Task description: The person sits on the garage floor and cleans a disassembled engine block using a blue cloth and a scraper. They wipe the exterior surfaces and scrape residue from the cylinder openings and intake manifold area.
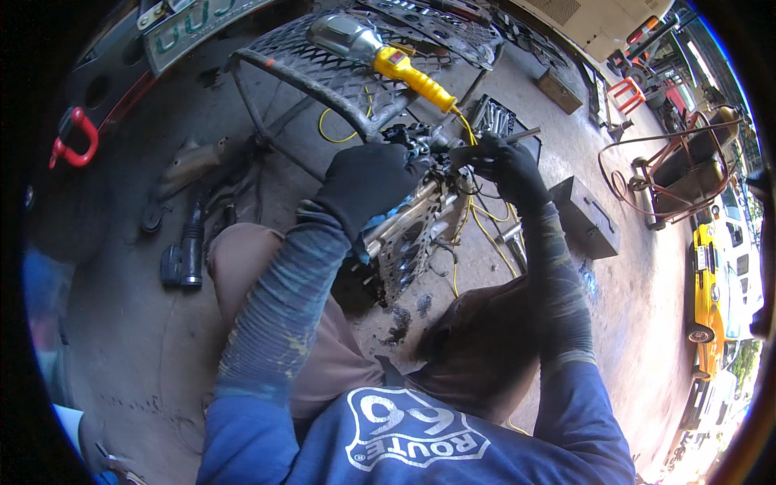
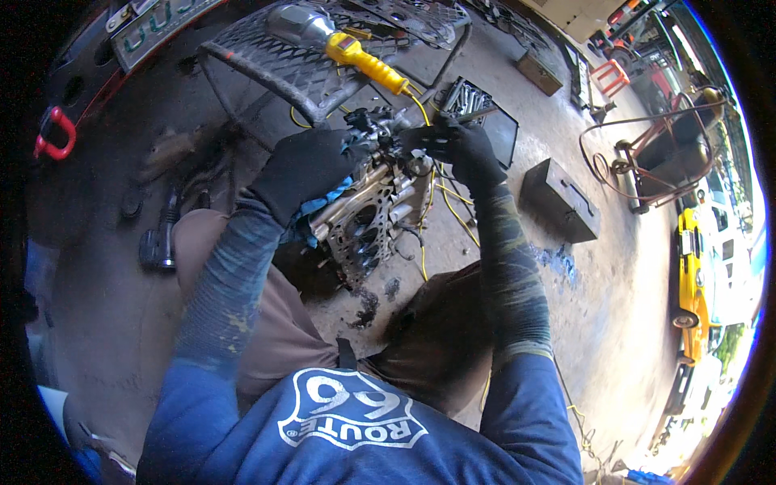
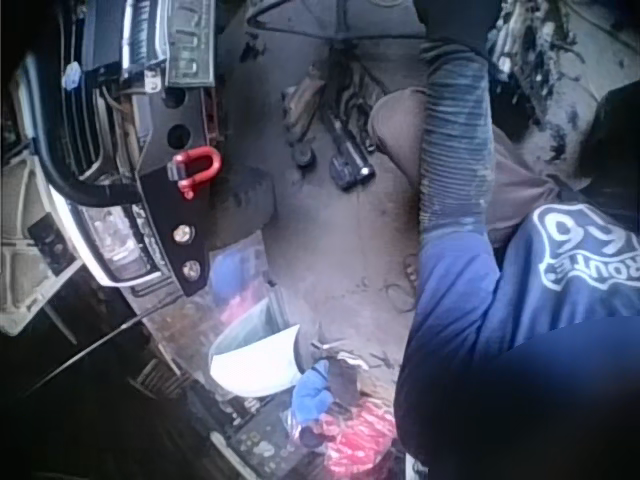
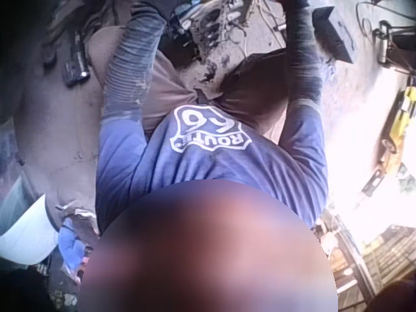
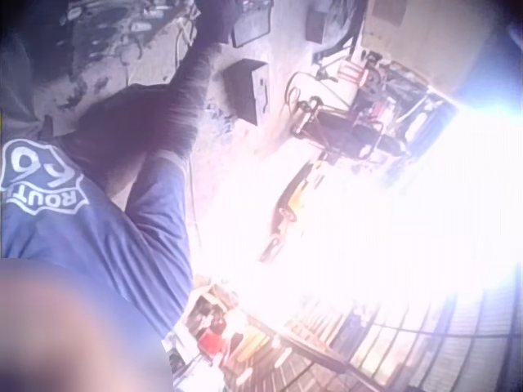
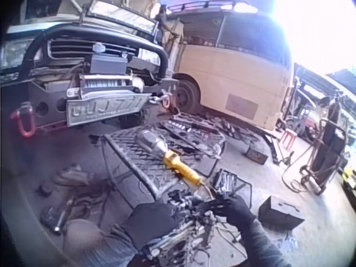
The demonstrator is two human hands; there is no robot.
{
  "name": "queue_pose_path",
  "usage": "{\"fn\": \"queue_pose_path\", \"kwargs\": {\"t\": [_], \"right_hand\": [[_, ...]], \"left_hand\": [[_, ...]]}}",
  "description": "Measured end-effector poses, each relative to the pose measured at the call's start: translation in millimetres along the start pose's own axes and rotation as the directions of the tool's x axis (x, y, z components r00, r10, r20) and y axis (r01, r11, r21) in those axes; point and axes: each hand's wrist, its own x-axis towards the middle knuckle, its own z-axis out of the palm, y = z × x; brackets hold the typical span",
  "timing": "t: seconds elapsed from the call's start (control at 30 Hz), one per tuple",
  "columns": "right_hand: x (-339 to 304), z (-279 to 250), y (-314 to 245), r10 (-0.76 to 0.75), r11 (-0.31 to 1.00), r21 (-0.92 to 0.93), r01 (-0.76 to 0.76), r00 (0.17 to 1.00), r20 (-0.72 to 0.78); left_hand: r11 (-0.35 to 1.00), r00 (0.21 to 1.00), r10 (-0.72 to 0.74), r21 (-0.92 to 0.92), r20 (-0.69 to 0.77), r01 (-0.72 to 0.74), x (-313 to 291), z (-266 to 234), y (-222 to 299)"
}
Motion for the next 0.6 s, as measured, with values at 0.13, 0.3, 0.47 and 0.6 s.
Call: {"fn": "queue_pose_path", "kwargs": {"t": [0.13, 0.3, 0.47, 0.6], "right_hand": [[-1, 3, 13, -0.292, 0.809, -0.513, 0.288, 0.954, 0.075], [-4, 10, 13, -0.227, 0.946, -0.229, 0.232, 0.973, 0.045], [-4, 10, 4, -0.220, 0.859, -0.452, 0.241, 0.970, 0.099], [0, 12, 3, -0.120, 0.972, -0.196, 0.128, 0.991, 0.056]], "left_hand": [[1.000, 1.000, -0.009, 0.009, -0.007, 0.009, -1, 0, 0], [0.998, 0.999, -0.034, 0.061, 0.020, 0.033, -4, -1, 3], [0.998, 0.998, -0.046, 0.045, 0.031, 0.045, -4, -3, 6], [0.997, 0.999, -0.030, 0.072, 0.019, 0.028, -4, -3, 5]]}}
